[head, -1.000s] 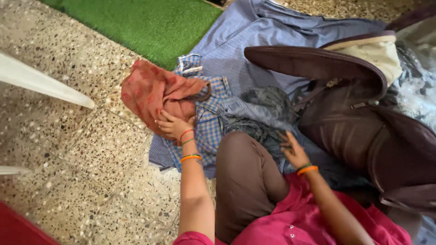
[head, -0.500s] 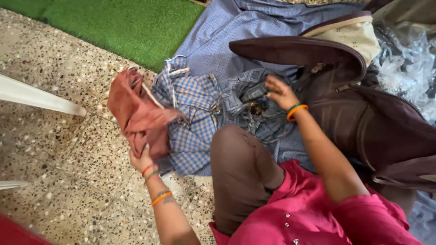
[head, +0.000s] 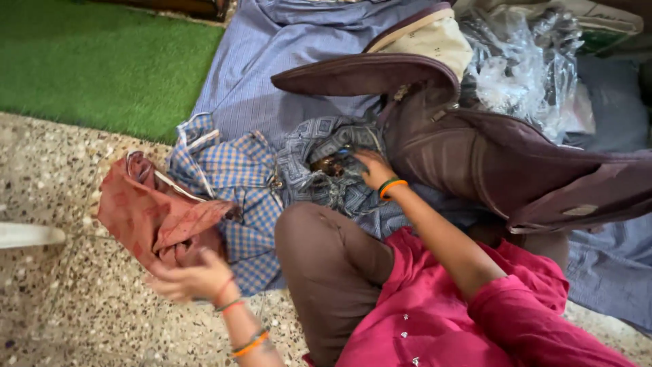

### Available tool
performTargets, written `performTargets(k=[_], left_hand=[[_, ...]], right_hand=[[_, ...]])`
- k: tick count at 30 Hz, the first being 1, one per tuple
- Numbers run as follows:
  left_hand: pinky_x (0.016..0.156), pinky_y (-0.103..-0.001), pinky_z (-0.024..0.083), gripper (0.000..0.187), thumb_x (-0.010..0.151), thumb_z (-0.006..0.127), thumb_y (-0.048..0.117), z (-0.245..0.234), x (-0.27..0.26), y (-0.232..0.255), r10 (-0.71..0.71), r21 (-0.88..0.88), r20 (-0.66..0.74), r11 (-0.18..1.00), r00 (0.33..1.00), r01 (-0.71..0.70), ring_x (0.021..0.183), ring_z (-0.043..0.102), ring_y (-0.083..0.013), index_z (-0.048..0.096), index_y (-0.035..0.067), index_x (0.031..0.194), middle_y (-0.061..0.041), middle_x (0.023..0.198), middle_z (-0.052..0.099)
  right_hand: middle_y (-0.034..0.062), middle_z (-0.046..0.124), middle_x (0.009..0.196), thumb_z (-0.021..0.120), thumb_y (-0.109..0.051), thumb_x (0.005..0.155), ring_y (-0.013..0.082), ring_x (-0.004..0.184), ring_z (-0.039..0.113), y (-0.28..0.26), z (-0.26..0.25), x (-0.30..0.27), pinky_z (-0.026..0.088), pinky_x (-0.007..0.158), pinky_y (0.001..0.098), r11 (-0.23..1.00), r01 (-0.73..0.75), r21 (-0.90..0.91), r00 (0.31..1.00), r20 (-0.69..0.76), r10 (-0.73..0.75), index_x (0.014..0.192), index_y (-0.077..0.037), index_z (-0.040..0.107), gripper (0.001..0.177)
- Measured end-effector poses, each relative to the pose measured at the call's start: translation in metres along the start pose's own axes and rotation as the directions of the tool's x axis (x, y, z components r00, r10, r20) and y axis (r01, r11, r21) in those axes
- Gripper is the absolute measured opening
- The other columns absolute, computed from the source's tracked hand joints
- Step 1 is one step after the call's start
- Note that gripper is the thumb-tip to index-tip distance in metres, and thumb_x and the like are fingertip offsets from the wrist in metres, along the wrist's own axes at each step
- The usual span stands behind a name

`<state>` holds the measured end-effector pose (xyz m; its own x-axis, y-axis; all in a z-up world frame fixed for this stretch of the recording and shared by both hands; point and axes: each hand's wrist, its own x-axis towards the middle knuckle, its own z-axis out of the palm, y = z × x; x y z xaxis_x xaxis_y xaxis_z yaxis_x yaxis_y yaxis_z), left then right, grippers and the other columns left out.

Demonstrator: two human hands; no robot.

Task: Packing and organizing various clothes and items into a large travel bag.

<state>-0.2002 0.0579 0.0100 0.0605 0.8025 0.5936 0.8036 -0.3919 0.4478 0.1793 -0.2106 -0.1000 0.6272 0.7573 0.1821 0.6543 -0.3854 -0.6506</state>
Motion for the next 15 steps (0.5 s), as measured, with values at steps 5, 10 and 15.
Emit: performTargets(k=[5,10,15], left_hand=[[0.104,-0.041,0.049,0.026,0.090,0.062,0.002,0.008,-0.019,0.167,0.407,-0.727,0.295,0.682,0.864,-0.073,0.111,0.065,-0.0319,0.068,0.003,0.115,-0.014,0.114,0.069],[0.110,-0.042,0.049,0.028,0.094,0.065,0.025,0.218,-0.089,0.190,0.829,-0.802,0.545,0.559,0.126,-0.209,0.122,0.065,-0.0335,0.073,0.010,0.116,-0.013,0.124,0.072],[0.114,-0.063,0.014,0.058,0.087,0.063,0.057,0.225,-0.046,0.197,0.272,-0.009,0.919,0.738,0.285,-0.675,0.143,0.034,-0.0378,0.070,0.017,0.129,-0.012,0.150,0.051]], right_hand=[[0.0241,0.060,0.137,0.070,-0.001,0.077,0.0439,0.129,0.052,-0.030,0.017,0.001,0.038,0.113,0.0477,0.992,0.046,-0.120,0.998,-0.041,-0.051,0.132,-0.003,0.061,0.056],[0.0201,0.067,0.127,0.053,-0.007,0.090,0.0388,0.123,0.062,-0.021,0.038,0.004,0.044,0.112,0.0474,0.972,0.116,-0.204,0.993,0.038,-0.110,0.126,-0.005,0.063,0.038],[0.0242,0.068,0.116,0.054,-0.018,0.093,0.0423,0.110,0.062,-0.025,0.020,0.001,0.039,0.102,0.0602,0.952,-0.026,-0.307,0.995,0.083,0.054,0.126,-0.008,0.062,0.036]])
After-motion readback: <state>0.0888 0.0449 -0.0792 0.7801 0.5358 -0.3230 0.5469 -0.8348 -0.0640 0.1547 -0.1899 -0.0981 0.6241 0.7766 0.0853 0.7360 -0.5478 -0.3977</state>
